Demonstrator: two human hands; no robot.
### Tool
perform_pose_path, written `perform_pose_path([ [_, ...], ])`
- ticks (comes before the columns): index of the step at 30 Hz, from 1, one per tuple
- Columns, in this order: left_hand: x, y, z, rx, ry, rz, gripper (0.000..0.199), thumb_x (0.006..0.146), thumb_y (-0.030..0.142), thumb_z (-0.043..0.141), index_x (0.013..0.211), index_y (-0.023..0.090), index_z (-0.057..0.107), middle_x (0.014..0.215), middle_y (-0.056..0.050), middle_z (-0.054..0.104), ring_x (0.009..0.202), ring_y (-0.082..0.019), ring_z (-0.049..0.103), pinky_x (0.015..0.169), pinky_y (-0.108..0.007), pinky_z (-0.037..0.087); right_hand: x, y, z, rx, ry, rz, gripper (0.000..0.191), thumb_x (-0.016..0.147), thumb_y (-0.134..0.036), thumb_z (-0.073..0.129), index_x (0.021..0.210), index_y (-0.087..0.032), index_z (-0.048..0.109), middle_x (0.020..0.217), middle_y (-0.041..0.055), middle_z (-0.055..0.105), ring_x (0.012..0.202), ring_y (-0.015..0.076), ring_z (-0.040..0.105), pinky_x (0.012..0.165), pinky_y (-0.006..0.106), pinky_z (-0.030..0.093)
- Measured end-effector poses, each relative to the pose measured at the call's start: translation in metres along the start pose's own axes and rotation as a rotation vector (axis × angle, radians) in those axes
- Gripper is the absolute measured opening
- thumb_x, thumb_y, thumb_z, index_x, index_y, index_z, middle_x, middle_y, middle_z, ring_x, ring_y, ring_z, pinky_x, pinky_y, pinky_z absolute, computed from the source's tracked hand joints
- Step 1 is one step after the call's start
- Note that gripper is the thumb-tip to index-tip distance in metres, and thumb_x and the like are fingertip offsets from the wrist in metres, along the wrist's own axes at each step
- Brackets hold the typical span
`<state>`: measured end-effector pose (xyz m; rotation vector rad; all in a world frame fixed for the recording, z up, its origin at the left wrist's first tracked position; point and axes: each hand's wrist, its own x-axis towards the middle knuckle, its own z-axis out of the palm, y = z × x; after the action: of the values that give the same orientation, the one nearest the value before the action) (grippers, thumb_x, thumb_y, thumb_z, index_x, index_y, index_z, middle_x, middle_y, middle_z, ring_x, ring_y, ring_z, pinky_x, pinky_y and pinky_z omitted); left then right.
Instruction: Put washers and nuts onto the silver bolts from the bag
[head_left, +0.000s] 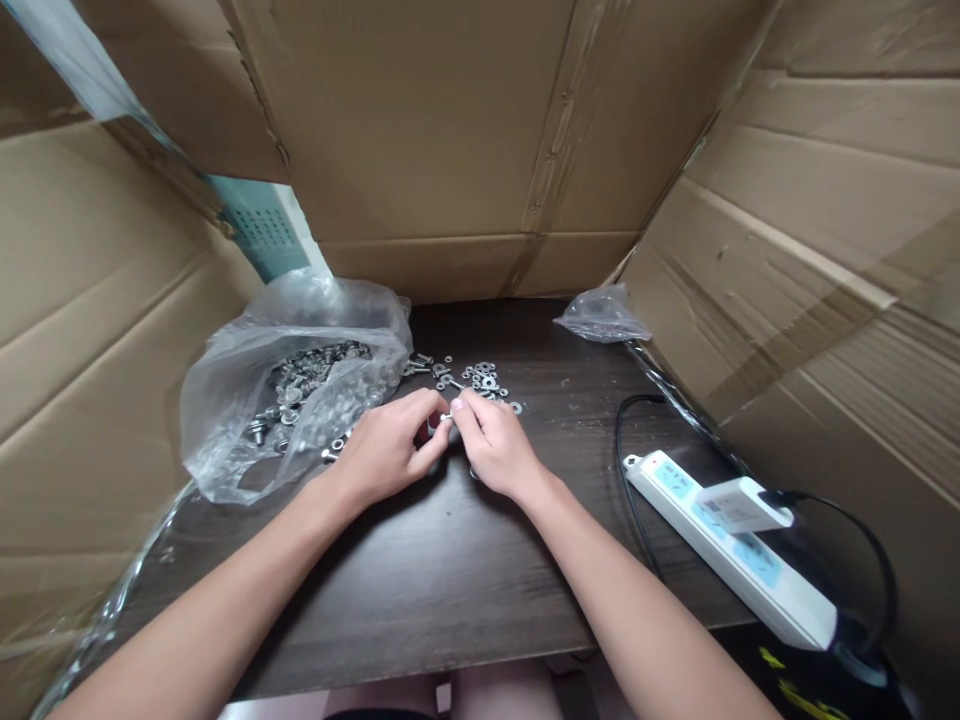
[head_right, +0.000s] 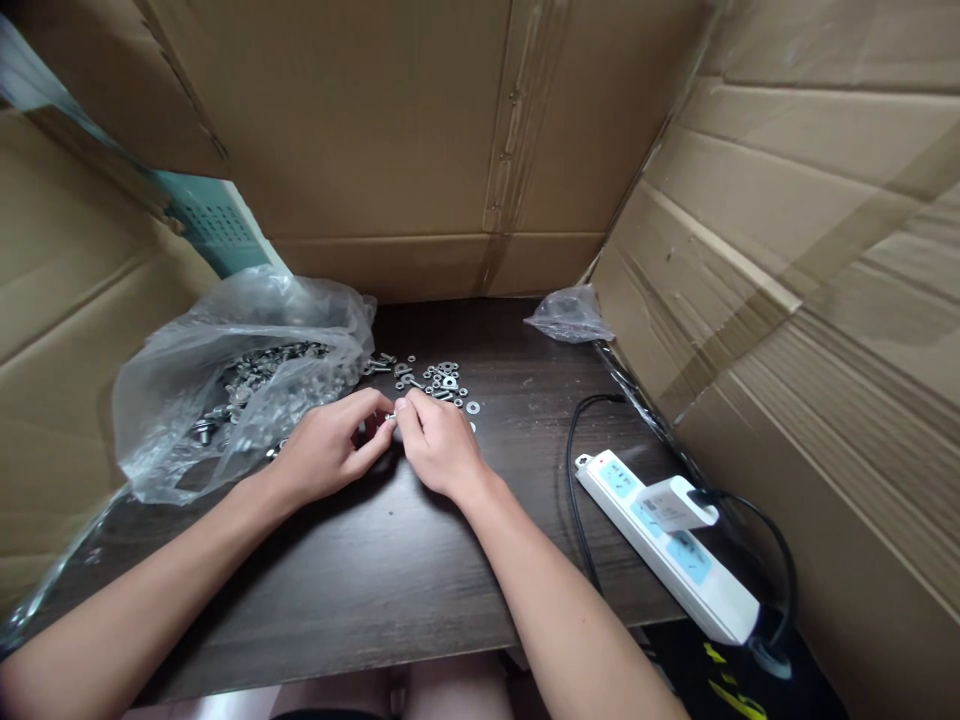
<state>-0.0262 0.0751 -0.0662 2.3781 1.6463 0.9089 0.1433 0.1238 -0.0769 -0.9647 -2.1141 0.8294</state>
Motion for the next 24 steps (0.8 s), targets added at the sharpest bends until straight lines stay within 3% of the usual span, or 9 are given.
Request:
perform_pose_path([
  [6, -0.0013, 0.0017, -0.0002, -0.032, 0.008, -0.026, 0.014, 0.095, 0.030, 0.049, 0.097, 0.019, 0.058, 0.082, 0.000, 0.062, 0.067, -0.013, 0.056, 0.062, -0.026, 0.040, -0.0004, -0.0014, -0.0035, 0.061, -0.023, -0.086, 0.025, 0.102, -0.028, 0.036, 0.079, -0.020, 0.043, 0.075, 0.0000, 0.051, 0.069, 0.0141, 0.047, 0.068, 0.028, 0.032],
  [19, -0.0024, 0.0001, 0.0006, -0.038, 0.010, 0.017, 0.012, 0.095, 0.027, 0.050, 0.098, 0.018, 0.057, 0.085, 0.000, 0.062, 0.066, -0.011, 0.055, 0.061, -0.025, 0.041, 0.0003, 0.0008, 0.0004, -0.057, -0.005, -0.032, 0.040, 0.102, -0.037, 0.036, 0.067, -0.019, 0.038, 0.058, -0.0015, 0.042, 0.054, 0.0119, 0.036, 0.058, 0.029, 0.024],
  [24, -0.0018, -0.0014, 0.0018, -0.033, 0.000, -0.021, 0.013, 0.096, 0.029, 0.050, 0.100, 0.018, 0.057, 0.085, 0.000, 0.062, 0.067, -0.012, 0.056, 0.061, -0.026, 0.041, -0.0001, 0.0010, -0.0022, -0.024, 0.008, -0.028, 0.030, 0.103, -0.034, 0.036, 0.077, -0.020, 0.043, 0.072, 0.0001, 0.052, 0.066, 0.0142, 0.046, 0.065, 0.028, 0.030],
])
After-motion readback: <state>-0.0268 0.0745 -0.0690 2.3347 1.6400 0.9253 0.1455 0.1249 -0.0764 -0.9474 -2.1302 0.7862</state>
